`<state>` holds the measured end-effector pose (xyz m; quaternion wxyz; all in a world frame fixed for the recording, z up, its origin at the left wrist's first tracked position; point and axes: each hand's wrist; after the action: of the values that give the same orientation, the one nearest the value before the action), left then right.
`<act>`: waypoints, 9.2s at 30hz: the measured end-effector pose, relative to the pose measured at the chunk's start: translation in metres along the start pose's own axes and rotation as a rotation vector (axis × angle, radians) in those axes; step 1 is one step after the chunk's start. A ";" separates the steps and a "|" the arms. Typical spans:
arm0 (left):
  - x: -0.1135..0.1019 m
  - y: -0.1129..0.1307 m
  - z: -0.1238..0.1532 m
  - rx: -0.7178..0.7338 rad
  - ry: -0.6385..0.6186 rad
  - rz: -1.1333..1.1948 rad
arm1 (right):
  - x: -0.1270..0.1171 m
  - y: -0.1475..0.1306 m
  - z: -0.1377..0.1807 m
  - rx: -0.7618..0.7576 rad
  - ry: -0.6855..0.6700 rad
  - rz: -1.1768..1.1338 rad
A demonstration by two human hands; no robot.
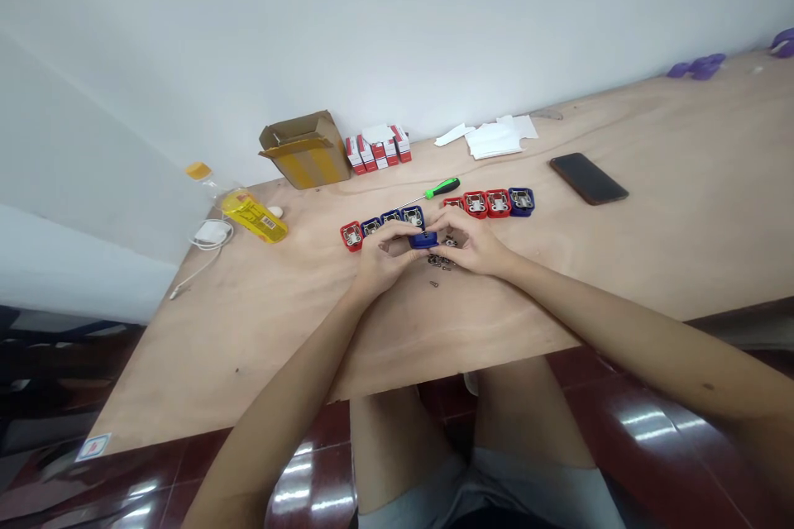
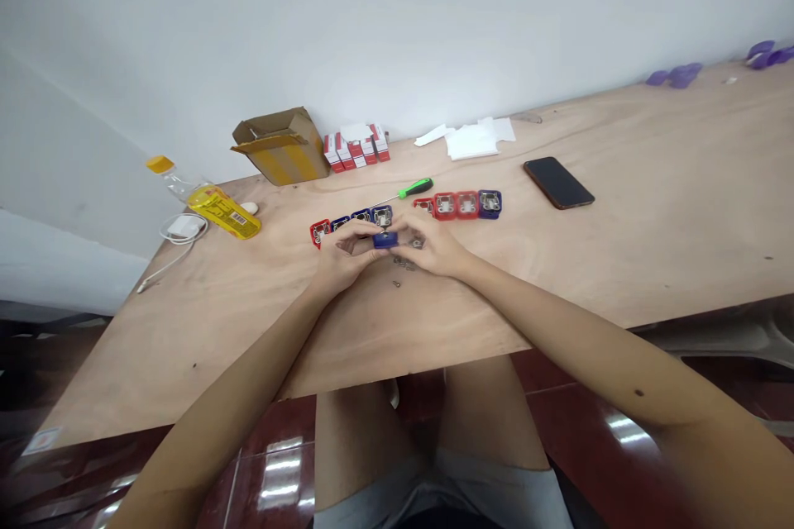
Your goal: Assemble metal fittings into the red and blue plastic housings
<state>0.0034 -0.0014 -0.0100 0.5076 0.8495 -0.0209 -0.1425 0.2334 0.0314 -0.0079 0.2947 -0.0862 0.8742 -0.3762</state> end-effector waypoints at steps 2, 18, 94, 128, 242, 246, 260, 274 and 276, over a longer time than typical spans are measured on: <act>-0.001 0.003 0.001 0.074 -0.024 -0.119 | -0.001 0.001 -0.001 -0.031 -0.003 0.024; -0.002 0.010 -0.002 0.268 -0.107 -0.414 | -0.020 0.000 -0.004 0.076 -0.043 0.075; -0.030 -0.018 -0.019 0.188 -0.103 -0.936 | -0.011 0.014 -0.026 -0.206 -0.519 0.534; -0.006 -0.010 -0.024 0.310 0.006 -0.576 | -0.023 0.023 -0.028 -0.170 -0.173 0.351; 0.023 -0.025 -0.037 0.134 0.213 -0.103 | -0.011 0.022 -0.037 -0.137 0.128 0.311; 0.024 -0.021 -0.035 0.115 0.200 -0.100 | -0.011 0.024 -0.038 -0.134 0.141 0.309; 0.024 -0.029 -0.037 0.087 0.218 -0.089 | -0.011 0.022 -0.037 -0.150 0.122 0.284; 0.025 -0.024 -0.035 0.091 0.221 -0.091 | -0.011 0.021 -0.037 -0.127 0.164 0.278; 0.025 -0.023 -0.035 0.095 0.218 -0.096 | -0.011 0.021 -0.037 -0.114 0.171 0.289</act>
<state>0.0339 0.0355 -0.0203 0.4585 0.8831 0.0685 -0.0724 0.2225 0.0731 0.0026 0.2653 0.0562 0.9191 -0.2858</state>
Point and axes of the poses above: each hand's wrist, its own z-axis away from the middle knuckle, its own x-axis out of the palm, y = z × x, and after that the axes turned 6 degrees about -y, right-handed
